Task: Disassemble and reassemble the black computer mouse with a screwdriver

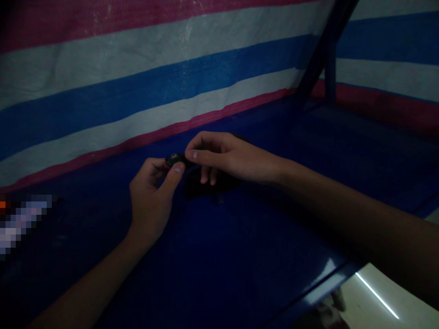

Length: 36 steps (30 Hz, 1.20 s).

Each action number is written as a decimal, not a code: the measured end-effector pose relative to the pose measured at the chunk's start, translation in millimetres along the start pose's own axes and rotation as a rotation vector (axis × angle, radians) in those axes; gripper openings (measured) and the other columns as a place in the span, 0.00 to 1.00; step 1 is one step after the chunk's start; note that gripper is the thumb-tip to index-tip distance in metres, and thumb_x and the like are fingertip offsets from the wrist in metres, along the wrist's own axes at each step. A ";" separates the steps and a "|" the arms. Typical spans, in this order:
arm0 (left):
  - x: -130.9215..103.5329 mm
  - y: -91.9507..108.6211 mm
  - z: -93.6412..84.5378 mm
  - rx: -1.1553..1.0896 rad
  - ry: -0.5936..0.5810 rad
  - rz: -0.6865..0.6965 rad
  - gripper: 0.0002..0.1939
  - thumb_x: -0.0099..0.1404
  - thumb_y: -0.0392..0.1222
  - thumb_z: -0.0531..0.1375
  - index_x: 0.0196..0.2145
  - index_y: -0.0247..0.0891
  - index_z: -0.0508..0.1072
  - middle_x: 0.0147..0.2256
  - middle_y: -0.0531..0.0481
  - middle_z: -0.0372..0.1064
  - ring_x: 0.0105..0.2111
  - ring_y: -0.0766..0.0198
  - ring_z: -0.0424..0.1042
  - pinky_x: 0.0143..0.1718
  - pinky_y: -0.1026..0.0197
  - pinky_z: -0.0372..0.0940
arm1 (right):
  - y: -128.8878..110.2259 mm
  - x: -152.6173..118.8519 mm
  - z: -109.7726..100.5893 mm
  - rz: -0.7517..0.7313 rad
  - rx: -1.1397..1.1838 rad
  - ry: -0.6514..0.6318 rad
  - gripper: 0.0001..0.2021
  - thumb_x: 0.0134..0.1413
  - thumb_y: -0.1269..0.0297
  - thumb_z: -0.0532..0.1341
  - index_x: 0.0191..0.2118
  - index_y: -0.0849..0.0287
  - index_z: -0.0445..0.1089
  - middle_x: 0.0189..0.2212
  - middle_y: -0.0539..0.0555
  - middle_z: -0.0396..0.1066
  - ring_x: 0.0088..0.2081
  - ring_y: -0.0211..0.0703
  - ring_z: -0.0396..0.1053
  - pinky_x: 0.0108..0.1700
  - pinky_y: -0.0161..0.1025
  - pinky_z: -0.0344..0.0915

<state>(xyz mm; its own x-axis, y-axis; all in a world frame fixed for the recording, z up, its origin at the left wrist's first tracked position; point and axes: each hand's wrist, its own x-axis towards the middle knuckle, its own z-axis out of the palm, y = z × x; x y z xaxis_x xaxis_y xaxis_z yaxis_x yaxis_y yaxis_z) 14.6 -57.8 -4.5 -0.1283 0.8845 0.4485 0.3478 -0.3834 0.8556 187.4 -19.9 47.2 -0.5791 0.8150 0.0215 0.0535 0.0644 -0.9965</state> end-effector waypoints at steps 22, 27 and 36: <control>-3.2 -1.2 -1.0 -0.016 -0.088 0.114 0.09 0.63 0.44 0.60 0.42 0.42 0.73 0.41 0.51 0.75 0.41 0.64 0.72 0.45 0.61 0.65 | 5.1 2.5 -5.3 0.020 0.036 -0.025 0.11 0.57 0.58 0.61 0.36 0.61 0.70 0.25 0.50 0.72 0.22 0.32 0.69 0.24 0.29 0.66; -2.8 0.1 -0.4 -0.072 -0.076 -0.003 0.11 0.64 0.49 0.59 0.39 0.42 0.75 0.34 0.53 0.75 0.34 0.66 0.73 0.38 0.64 0.65 | 1.6 2.0 -4.9 -0.052 -0.267 0.045 0.12 0.56 0.57 0.62 0.30 0.61 0.71 0.17 0.46 0.66 0.18 0.31 0.63 0.19 0.29 0.57; -1.7 -4.7 0.1 -0.049 -0.114 0.182 0.27 0.58 0.45 0.65 0.55 0.48 0.65 0.55 0.47 0.65 0.51 0.57 0.67 0.47 0.58 0.65 | 5.7 3.3 -7.3 0.021 0.040 0.150 0.10 0.55 0.63 0.63 0.26 0.62 0.69 0.20 0.49 0.68 0.17 0.31 0.63 0.17 0.29 0.57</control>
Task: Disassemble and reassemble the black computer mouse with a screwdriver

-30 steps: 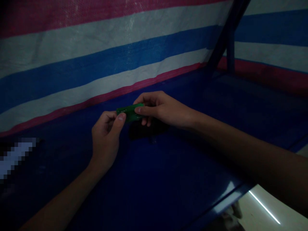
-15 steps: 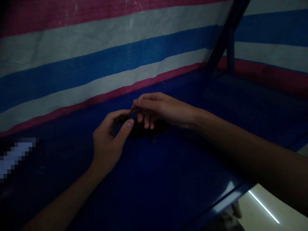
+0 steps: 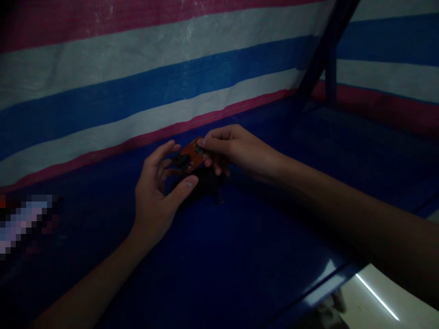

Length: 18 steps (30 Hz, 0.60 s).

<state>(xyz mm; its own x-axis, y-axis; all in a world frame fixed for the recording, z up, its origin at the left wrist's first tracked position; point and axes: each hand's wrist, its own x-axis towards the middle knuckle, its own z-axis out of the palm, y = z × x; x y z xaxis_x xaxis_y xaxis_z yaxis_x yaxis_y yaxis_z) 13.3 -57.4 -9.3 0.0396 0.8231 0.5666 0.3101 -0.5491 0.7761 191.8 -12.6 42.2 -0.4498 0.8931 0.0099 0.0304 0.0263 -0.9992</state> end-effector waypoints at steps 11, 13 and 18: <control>-0.4 2.4 0.1 0.000 0.060 -0.121 0.15 0.59 0.47 0.64 0.43 0.42 0.71 0.39 0.52 0.73 0.39 0.65 0.71 0.42 0.64 0.65 | -3.1 -1.0 5.9 -0.113 -0.230 0.000 0.08 0.57 0.62 0.60 0.37 0.61 0.71 0.28 0.50 0.73 0.18 0.30 0.65 0.17 0.30 0.60; 0.8 3.5 -0.4 -0.040 0.085 -0.171 0.13 0.61 0.49 0.62 0.40 0.40 0.72 0.36 0.53 0.73 0.36 0.66 0.71 0.39 0.65 0.65 | -1.8 -2.1 5.8 -0.200 -0.251 -0.030 0.09 0.57 0.62 0.61 0.41 0.61 0.70 0.31 0.49 0.73 0.20 0.30 0.66 0.19 0.29 0.62; 2.8 4.4 -1.1 -0.034 0.083 -0.243 0.17 0.64 0.55 0.56 0.32 0.38 0.73 0.28 0.53 0.71 0.29 0.67 0.70 0.30 0.66 0.63 | 0.0 -3.7 5.4 -0.204 -0.291 -0.096 0.06 0.57 0.66 0.60 0.31 0.63 0.69 0.20 0.46 0.66 0.20 0.29 0.63 0.21 0.27 0.59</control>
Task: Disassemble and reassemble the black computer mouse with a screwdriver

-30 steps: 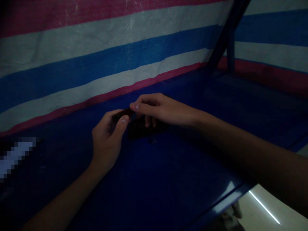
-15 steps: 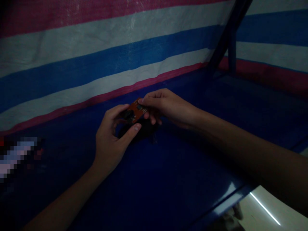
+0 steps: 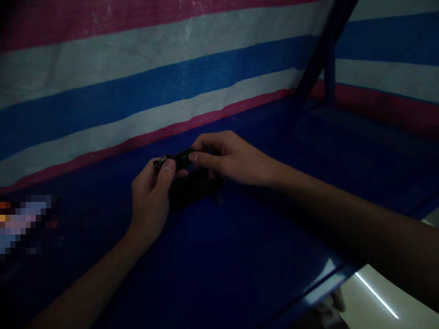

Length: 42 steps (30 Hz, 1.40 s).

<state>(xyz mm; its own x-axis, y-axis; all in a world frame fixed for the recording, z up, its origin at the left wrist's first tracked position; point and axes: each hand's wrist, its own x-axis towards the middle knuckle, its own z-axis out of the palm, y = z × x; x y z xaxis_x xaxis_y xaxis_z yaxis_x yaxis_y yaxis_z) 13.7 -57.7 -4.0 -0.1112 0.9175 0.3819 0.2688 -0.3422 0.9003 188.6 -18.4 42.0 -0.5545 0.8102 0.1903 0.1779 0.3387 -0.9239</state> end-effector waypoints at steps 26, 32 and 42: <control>-2.4 2.6 0.0 0.009 -0.023 0.108 0.11 0.66 0.49 0.56 0.34 0.39 0.71 0.30 0.54 0.75 0.31 0.69 0.73 0.33 0.67 0.65 | 1.8 -2.4 0.1 -0.102 -0.200 -0.008 0.08 0.58 0.62 0.60 0.37 0.62 0.71 0.28 0.49 0.73 0.28 0.36 0.69 0.29 0.32 0.64; -2.4 -1.5 2.3 -0.078 -0.059 0.016 0.12 0.61 0.50 0.62 0.37 0.40 0.71 0.31 0.54 0.73 0.31 0.68 0.72 0.33 0.66 0.64 | 2.9 -1.3 0.6 -0.120 -0.256 0.142 0.10 0.57 0.61 0.60 0.36 0.64 0.73 0.28 0.52 0.73 0.31 0.40 0.71 0.32 0.36 0.64; 0.5 2.2 0.7 -0.099 -0.022 -0.047 0.11 0.62 0.51 0.61 0.34 0.40 0.73 0.30 0.55 0.72 0.31 0.69 0.69 0.33 0.67 0.63 | 12.2 -3.6 -1.5 -0.530 -0.715 0.107 0.16 0.56 0.67 0.59 0.50 0.64 0.67 0.46 0.60 0.70 0.46 0.47 0.69 0.47 0.43 0.66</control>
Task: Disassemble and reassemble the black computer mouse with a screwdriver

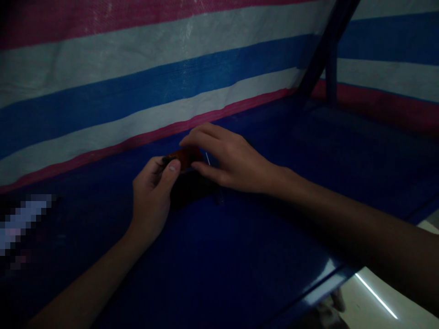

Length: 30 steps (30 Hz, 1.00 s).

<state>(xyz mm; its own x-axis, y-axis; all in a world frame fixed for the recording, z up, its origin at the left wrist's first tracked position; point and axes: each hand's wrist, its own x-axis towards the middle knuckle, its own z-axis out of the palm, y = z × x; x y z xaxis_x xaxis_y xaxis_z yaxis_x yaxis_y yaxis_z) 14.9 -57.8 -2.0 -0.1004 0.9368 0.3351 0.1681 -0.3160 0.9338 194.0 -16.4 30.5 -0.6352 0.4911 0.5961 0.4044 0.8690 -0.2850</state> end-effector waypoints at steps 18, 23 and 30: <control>3.1 -1.3 -0.4 0.099 0.100 -0.002 0.20 0.67 0.53 0.53 0.23 0.38 0.67 0.23 0.55 0.64 0.25 0.68 0.63 0.26 0.65 0.58 | 0.4 -3.8 7.2 -0.057 -0.071 -0.078 0.14 0.59 0.65 0.59 0.49 0.65 0.68 0.44 0.60 0.73 0.44 0.48 0.70 0.45 0.44 0.65; 8.0 -9.9 -0.5 0.038 0.126 -0.127 0.08 0.63 0.41 0.56 0.31 0.38 0.74 0.29 0.53 0.73 0.32 0.65 0.71 0.35 0.63 0.62 | 3.6 -0.7 3.0 0.101 -0.042 -0.057 0.13 0.58 0.63 0.59 0.46 0.62 0.69 0.40 0.57 0.73 0.41 0.46 0.70 0.44 0.42 0.64; 6.9 -12.9 -2.6 0.248 -0.010 -0.152 0.05 0.51 0.32 0.59 0.25 0.40 0.74 0.27 0.53 0.73 0.28 0.62 0.69 0.33 0.58 0.61 | 4.4 2.7 1.6 0.210 -0.037 -0.039 0.11 0.56 0.63 0.60 0.44 0.61 0.70 0.37 0.54 0.73 0.36 0.44 0.69 0.39 0.39 0.63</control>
<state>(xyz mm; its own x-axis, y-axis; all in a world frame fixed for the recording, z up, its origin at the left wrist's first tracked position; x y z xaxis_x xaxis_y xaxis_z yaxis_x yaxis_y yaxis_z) 9.5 -47.7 -11.4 -0.1334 0.9724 0.1916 0.3869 -0.1269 0.9133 193.0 -11.2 29.6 -0.5592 0.6639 0.4965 0.5542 0.7448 -0.3717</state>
